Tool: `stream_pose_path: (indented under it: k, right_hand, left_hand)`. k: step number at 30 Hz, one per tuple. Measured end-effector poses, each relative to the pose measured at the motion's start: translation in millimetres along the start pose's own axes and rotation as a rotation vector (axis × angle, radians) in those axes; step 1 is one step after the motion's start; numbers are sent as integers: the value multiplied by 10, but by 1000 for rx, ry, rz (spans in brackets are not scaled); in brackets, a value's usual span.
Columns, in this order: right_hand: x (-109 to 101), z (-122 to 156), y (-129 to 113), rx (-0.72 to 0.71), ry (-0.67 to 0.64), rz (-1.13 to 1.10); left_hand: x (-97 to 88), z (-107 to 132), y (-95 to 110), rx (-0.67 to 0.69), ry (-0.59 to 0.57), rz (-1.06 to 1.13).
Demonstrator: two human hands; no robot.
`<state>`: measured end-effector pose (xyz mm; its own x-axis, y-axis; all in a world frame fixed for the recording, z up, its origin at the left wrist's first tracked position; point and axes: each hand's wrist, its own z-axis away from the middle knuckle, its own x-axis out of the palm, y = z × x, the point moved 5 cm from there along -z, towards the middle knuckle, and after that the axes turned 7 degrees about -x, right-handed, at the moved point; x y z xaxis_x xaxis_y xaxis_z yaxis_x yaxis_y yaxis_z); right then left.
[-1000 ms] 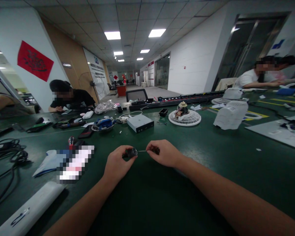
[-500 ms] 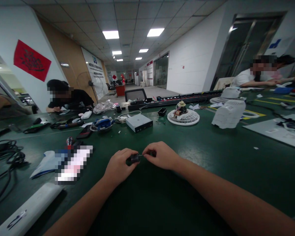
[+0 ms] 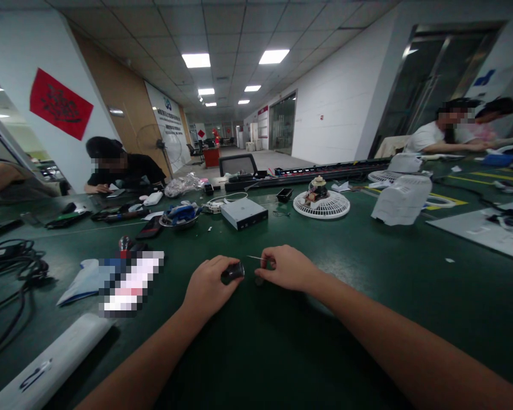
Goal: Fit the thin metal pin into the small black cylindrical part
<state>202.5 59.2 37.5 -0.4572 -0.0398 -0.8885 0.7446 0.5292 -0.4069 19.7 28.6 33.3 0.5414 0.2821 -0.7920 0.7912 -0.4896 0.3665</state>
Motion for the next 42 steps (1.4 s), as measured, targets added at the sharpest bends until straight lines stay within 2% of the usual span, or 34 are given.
stream_pose_path:
  k: [5, 7, 14, 19, 26, 28, 31, 34, 36, 38, 42]
  right_hand:
    - [122, 9, -27, -8, -148, -127]
    - [150, 12, -46, -36, -151, -159]
    - [108, -15, -42, -71, 13, -347]
    - [69, -7, -85, -129, 107, -395]
    - [23, 19, -216, -351, 201, -349]
    - [45, 17, -206, -333, 194, -385]
    - [121, -4, -134, -196, 172, -503]
    - [251, -29, -64, -18, 98, -740]
    - [309, -35, -65, 45, 60, -882]
    - [318, -30, -100, 53, 45, -948]
    - [283, 1, -190, 18, 17, -918]
  left_hand:
    - [16, -1, -96, -57, 28, -5]
    - [23, -4, -101, -58, 19, -6]
    - [68, 10, 5, 21, -117, -18]
    - [59, 27, 42, 53, -94, -36]
    - [38, 46, 82, 133, -87, -7]
    - [34, 53, 96, 163, -88, 1]
    - [19, 58, 116, 202, -81, 19]
    - [-4, 66, 156, 259, -81, 52]
    - [-13, 72, 187, 298, -90, 60]
    - [-21, 79, 212, 331, -90, 62]
    - [-29, 90, 219, 352, -76, 83]
